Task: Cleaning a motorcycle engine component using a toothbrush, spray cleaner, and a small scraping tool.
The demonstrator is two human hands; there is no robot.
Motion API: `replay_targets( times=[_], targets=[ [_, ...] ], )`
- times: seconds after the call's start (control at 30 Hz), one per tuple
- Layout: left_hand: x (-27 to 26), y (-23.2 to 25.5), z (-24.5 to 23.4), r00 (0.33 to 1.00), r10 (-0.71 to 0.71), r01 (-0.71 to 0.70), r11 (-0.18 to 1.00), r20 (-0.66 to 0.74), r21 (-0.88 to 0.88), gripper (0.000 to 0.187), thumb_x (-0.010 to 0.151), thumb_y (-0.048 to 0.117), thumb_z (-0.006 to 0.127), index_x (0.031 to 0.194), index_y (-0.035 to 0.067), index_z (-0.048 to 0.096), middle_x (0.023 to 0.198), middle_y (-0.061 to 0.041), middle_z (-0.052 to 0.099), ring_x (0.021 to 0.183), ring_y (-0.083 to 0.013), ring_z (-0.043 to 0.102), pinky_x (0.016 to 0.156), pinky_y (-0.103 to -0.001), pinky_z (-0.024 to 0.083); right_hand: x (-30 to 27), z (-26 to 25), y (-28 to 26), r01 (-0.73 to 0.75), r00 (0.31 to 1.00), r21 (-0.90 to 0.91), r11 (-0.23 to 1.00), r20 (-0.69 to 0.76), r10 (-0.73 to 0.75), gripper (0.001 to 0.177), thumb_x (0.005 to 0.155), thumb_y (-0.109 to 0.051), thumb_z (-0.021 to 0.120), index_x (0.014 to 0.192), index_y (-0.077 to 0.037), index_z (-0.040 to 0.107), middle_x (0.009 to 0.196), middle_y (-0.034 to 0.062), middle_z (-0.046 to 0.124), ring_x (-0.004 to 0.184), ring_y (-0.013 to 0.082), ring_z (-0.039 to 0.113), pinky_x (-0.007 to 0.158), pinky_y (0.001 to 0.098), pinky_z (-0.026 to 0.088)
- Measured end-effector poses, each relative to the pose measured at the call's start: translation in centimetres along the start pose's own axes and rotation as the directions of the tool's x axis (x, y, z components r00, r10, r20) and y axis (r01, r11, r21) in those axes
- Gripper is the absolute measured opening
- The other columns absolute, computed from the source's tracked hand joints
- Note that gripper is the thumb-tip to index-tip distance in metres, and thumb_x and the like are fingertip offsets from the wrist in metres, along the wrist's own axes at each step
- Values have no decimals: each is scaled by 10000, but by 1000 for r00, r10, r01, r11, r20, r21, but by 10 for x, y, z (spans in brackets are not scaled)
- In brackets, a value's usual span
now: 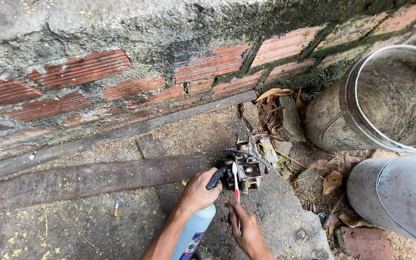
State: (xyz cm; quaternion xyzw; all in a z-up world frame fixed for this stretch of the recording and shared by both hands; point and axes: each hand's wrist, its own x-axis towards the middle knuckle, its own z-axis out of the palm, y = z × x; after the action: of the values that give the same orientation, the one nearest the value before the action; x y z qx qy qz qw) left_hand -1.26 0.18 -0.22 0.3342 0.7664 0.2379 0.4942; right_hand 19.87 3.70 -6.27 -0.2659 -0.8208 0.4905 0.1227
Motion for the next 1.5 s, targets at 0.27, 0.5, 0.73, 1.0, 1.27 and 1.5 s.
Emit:
replay_targets(
  times=[0.27, 0.5, 0.73, 1.0, 1.27, 1.5],
  targets=[
    [-7, 2, -1, 999, 54, -54, 997, -1, -47, 464, 1024, 239, 557, 1476, 135, 542, 989, -16, 720, 623, -78, 558, 665, -293, 580, 3, 4, 2, -146, 989, 95, 985, -12, 148, 372, 1096, -246, 283, 1265, -88, 574, 642, -5, 690, 334, 53, 541, 230, 171, 499],
    [-4, -13, 10, 999, 27, -28, 995, 18, 98, 640, 1015, 322, 544, 1595, 133, 349, 1619, -114, 420, 1469, -293, 457, 1224, -548, 346, 4, 12, 3, -120, 990, 176, 977, -56, 131, 354, 1097, -244, 296, 1198, -81, 595, 619, -12, 649, 361, 65, 499, 259, 188, 469],
    [-3, -10, 14, 999, 3, -6, 995, 37, 95, 642, 1027, 258, 529, 1613, 123, 302, 1656, -129, 353, 1497, -318, 437, 1246, -595, 293, 6, 21, -1, -16, 993, 248, 969, -112, 45, 434, 1095, -364, 302, 1141, -63, 611, 581, -19, 623, 359, 81, 526, 247, 200, 467],
    [7, -39, 43, 995, 87, -72, 962, -47, 264, 320, 1052, 266, 547, 1308, 114, 431, 1132, -59, 494, 940, -190, 553, 929, -408, 505, -18, 19, 48, 39, 999, 289, 957, -5, -39, 317, 1099, -202, 343, 1196, -39, 596, 624, 1, 603, 381, 77, 511, 282, 201, 498],
    [-11, -24, 33, 992, 124, -116, 966, -21, 231, 551, 1043, 302, 551, 1546, 103, 446, 745, -5, 700, 554, -118, 606, 982, -433, 584, -32, 13, 62, 103, 992, 173, 979, 51, -113, 322, 1098, -181, 325, 1227, -48, 588, 666, -17, 617, 385, 56, 476, 243, 193, 440],
    [-27, -30, 30, 995, -34, 18, 986, 89, 165, 647, 1041, 407, 514, 1603, 151, 324, 1610, -116, 416, 1442, -282, 471, 1210, -557, 349, -48, -5, 48, 79, 976, 123, 989, 192, -102, 269, 1081, -119, 353, 1217, -55, 575, 666, -16, 601, 393, 67, 505, 274, 210, 493]
  ],
)
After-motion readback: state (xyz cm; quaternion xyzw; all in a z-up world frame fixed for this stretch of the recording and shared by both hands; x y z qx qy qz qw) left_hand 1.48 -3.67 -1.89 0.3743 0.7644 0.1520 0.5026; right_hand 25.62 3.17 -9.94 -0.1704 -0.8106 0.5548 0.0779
